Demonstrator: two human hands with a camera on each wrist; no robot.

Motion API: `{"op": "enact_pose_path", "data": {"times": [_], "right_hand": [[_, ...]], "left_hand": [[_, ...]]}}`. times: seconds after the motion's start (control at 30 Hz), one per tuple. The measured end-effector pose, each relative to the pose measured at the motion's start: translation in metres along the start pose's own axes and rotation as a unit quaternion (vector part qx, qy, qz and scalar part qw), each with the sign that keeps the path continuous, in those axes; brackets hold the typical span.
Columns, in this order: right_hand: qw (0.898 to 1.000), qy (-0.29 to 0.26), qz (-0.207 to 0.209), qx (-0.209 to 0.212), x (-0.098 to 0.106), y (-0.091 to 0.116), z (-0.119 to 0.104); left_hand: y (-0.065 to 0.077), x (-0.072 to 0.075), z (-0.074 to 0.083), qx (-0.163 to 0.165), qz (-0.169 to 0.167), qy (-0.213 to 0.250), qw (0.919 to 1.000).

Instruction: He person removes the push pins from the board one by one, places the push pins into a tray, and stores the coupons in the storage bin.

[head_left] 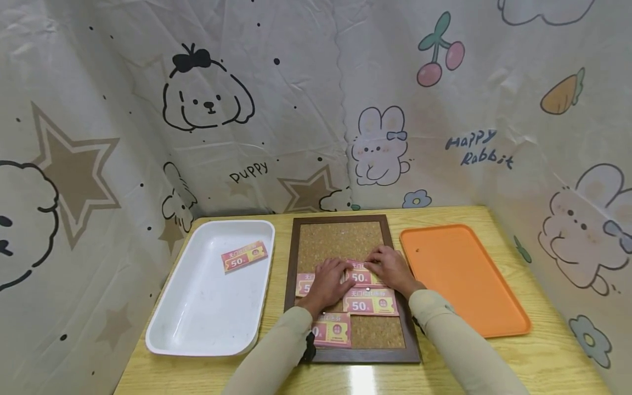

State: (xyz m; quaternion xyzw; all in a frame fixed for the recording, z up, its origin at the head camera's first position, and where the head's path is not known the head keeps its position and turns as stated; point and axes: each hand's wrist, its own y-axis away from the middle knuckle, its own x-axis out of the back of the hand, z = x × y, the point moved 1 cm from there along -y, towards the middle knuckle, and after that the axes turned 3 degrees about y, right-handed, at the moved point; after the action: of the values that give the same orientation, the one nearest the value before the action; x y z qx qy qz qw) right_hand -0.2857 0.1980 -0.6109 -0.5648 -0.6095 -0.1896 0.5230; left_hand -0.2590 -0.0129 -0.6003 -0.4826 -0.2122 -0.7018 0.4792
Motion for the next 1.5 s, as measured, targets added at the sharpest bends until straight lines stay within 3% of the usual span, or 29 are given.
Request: {"op": "enact_pose_path", "data": {"times": [0.33, 0.77, 1.5], "right_hand": [[0.999, 0.029, -0.002, 0.018, -0.0012, 0.0012, -0.0007], [0.998, 0.047, -0.002, 0.032, -0.0004, 0.0017, -0.0015], [1.000, 0.012, 0.001, 0.024, 0.0009, 0.0021, -0.0016]], "left_hand": [[0.0006, -0.0023, -0.0012, 0.010, 0.004, 0.003, 0.9999], [-0.0033, -0.0055, -0.0015, 0.053, 0.013, 0.061, 0.9967], [-0.0035, -0.0041, -0.0005, 0.059, 0.015, 0.084, 0.9946]]}}
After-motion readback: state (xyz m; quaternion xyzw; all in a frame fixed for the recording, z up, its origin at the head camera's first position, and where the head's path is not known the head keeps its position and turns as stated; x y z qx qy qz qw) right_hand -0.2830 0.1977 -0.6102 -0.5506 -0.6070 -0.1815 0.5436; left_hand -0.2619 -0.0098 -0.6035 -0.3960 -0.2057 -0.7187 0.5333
